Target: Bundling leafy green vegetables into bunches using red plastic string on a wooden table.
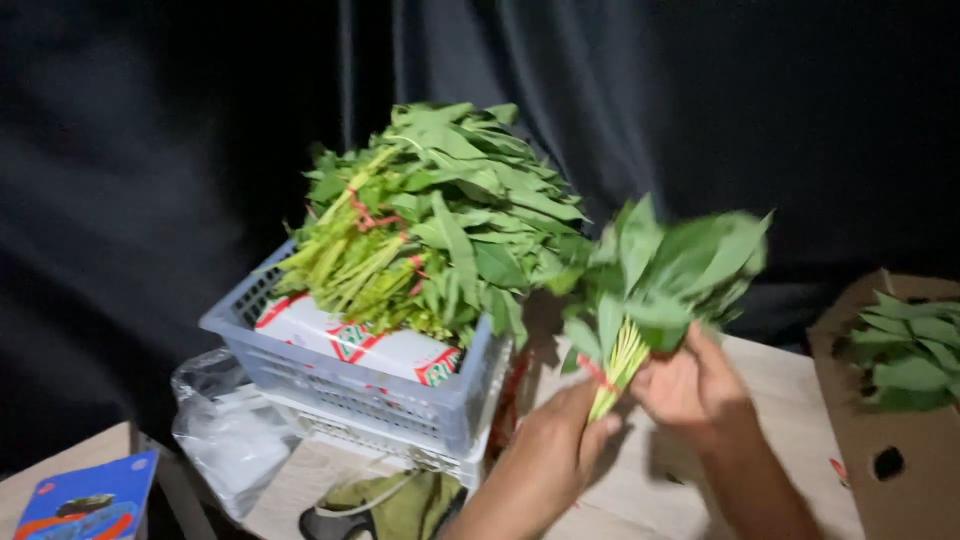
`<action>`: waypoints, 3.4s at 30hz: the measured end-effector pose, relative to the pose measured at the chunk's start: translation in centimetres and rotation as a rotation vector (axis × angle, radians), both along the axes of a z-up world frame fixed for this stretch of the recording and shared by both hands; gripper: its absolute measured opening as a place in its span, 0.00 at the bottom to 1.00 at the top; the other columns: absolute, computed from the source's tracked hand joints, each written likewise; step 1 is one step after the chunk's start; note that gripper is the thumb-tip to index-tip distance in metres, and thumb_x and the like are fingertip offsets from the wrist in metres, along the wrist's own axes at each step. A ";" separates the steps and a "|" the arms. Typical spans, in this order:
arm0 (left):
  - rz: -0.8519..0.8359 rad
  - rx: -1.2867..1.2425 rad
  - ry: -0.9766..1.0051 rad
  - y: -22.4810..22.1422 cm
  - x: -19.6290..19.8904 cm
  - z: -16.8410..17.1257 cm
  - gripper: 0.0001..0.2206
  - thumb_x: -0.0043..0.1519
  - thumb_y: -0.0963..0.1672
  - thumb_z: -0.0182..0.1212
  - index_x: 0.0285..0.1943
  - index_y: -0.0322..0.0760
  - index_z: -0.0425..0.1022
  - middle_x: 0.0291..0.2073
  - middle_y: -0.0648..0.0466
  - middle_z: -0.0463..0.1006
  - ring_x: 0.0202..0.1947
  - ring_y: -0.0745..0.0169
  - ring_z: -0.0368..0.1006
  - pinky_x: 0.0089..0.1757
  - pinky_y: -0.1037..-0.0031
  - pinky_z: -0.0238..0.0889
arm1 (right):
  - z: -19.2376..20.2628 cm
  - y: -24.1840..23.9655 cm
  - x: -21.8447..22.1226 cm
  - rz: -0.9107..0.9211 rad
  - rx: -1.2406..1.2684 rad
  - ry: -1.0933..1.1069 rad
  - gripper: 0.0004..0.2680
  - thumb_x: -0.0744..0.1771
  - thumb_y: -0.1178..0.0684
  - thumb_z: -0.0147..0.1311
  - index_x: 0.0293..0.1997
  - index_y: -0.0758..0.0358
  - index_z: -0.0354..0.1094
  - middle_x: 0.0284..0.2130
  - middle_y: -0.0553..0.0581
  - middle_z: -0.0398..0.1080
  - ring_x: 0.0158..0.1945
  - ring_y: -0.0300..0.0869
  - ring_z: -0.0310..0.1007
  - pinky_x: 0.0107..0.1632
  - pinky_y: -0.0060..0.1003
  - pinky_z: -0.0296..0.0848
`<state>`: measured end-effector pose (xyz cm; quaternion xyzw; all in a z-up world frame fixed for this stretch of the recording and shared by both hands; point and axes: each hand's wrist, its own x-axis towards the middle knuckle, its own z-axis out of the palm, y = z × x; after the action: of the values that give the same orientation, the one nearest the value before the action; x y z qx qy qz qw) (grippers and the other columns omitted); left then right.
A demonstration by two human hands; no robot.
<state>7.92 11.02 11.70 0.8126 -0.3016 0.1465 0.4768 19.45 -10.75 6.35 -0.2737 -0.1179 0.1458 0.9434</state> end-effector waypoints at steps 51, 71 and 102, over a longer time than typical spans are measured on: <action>0.690 0.519 0.006 22.8 20.5 6.5 0.19 0.68 0.41 0.44 0.69 0.33 0.66 0.40 0.40 0.66 0.43 0.35 0.72 0.41 0.52 0.74 | 15.2 30.6 26.9 0.118 -1.627 -0.439 0.35 0.67 0.22 0.31 0.77 0.59 0.47 0.74 0.63 0.46 0.78 0.53 0.41 0.78 0.48 0.38; 0.988 0.477 -0.548 21.1 18.5 6.4 0.18 0.66 0.49 0.59 0.63 0.41 0.71 0.52 0.36 0.67 0.51 0.37 0.63 0.48 0.46 0.55 | -2.8 10.9 12.4 -1.145 -1.130 -0.717 0.05 0.72 0.53 0.46 0.47 0.60 0.67 0.37 0.55 0.66 0.42 0.43 0.64 0.48 0.38 0.63; 0.427 -0.429 0.823 -2.4 7.3 -22.8 0.06 0.56 0.44 0.66 0.39 0.40 0.81 0.30 0.57 0.86 0.31 0.72 0.80 0.39 0.81 0.72 | -18.4 5.4 -1.6 -0.192 -0.555 0.516 0.03 0.65 0.63 0.59 0.37 0.61 0.71 0.24 0.58 0.72 0.27 0.39 0.69 0.29 0.30 0.63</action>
<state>15.20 8.66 -11.07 0.7303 0.1206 -0.0329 0.6716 17.81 -5.33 -12.05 -0.4825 0.1932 0.1474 0.8415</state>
